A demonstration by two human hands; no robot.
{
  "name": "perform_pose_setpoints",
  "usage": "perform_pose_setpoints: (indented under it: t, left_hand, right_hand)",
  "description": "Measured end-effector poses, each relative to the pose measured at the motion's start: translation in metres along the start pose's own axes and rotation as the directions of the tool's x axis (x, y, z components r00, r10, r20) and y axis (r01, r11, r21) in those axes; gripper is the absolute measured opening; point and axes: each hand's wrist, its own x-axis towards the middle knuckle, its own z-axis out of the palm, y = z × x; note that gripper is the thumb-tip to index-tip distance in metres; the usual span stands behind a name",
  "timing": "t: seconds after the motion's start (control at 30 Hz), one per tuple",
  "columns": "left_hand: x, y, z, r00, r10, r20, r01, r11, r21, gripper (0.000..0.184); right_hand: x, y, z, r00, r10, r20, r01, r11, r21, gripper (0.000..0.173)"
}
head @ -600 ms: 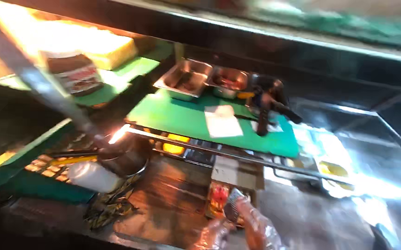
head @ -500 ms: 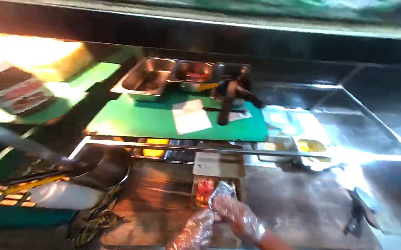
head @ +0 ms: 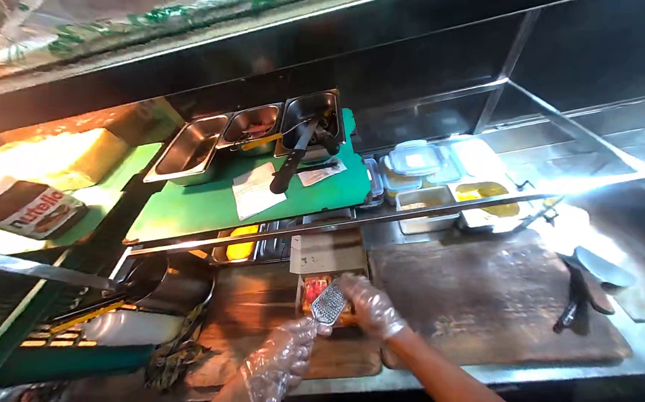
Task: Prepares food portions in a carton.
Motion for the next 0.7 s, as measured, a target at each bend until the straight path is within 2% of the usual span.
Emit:
perform_pose_setpoints:
  t: [0.07, 0.17, 0.27, 0.3, 0.37, 0.4, 0.5, 0.53, 0.6, 0.63, 0.67, 0.7]
  left_hand:
    - [-0.001, 0.005, -0.001, 1.000, 0.029, 0.007, -0.029, 1.000, 0.008, 0.022]
    - [0.000, 0.003, -0.001, 1.000, 0.024, 0.001, -0.024, 1.000, 0.020, 0.015]
    - [-0.004, 0.006, 0.006, 0.999, 0.051, -0.008, -0.051, 0.997, 0.059, 0.024]
    - [-0.004, 0.007, 0.006, 0.998, 0.058, -0.014, -0.057, 0.997, 0.060, 0.023]
    - [-0.002, 0.005, 0.004, 0.998, 0.049, -0.033, -0.048, 0.998, 0.044, 0.014]
    - [-0.002, 0.003, 0.003, 0.998, 0.046, -0.030, -0.045, 0.998, 0.047, 0.013]
    - [-0.002, 0.008, 0.001, 0.996, 0.086, -0.001, -0.085, 0.993, 0.080, 0.023]
    - [-0.003, 0.007, -0.001, 0.996, 0.091, 0.007, -0.091, 0.992, 0.082, 0.023]
    - [-0.002, 0.008, -0.005, 0.997, 0.073, 0.005, -0.073, 0.995, 0.065, 0.019]
    - [-0.002, 0.007, -0.006, 0.998, 0.057, 0.011, -0.058, 0.996, 0.062, 0.017]
    - [-0.002, 0.007, -0.006, 0.998, 0.059, 0.008, -0.059, 0.996, 0.063, 0.019]
    - [-0.003, 0.007, -0.006, 0.997, 0.075, 0.003, -0.075, 0.994, 0.083, 0.021]
  right_hand:
    - [0.009, 0.009, -0.002, 0.993, -0.025, -0.118, 0.019, 0.998, -0.054, 0.045]
    - [0.002, -0.012, 0.007, 0.981, -0.188, -0.043, 0.190, 0.980, 0.058, 0.044]
    - [0.010, 0.015, 0.012, 0.993, 0.030, -0.117, -0.024, 0.998, 0.059, 0.050]
    - [0.013, 0.009, 0.007, 0.990, 0.024, -0.140, -0.015, 0.998, 0.063, 0.049]
    - [0.008, -0.015, 0.009, 0.981, -0.151, -0.126, 0.161, 0.984, 0.079, 0.040]
    - [0.006, -0.017, 0.014, 0.973, -0.197, -0.116, 0.205, 0.977, 0.061, 0.038]
    - [0.013, 0.013, 0.013, 0.992, 0.029, -0.123, -0.030, 1.000, -0.007, 0.046]
    - [0.013, 0.009, 0.009, 0.994, 0.035, -0.105, -0.037, 0.999, -0.018, 0.048]
    - [0.006, -0.018, 0.007, 0.992, -0.113, -0.060, 0.114, 0.993, 0.019, 0.041]
    - [0.001, -0.021, 0.015, 0.980, -0.184, -0.082, 0.187, 0.982, 0.035, 0.039]
    - [0.000, -0.013, 0.020, 0.982, -0.143, -0.120, 0.147, 0.989, 0.026, 0.038]
    - [0.003, 0.002, 0.018, 0.990, -0.005, -0.139, 0.008, 1.000, 0.016, 0.041]
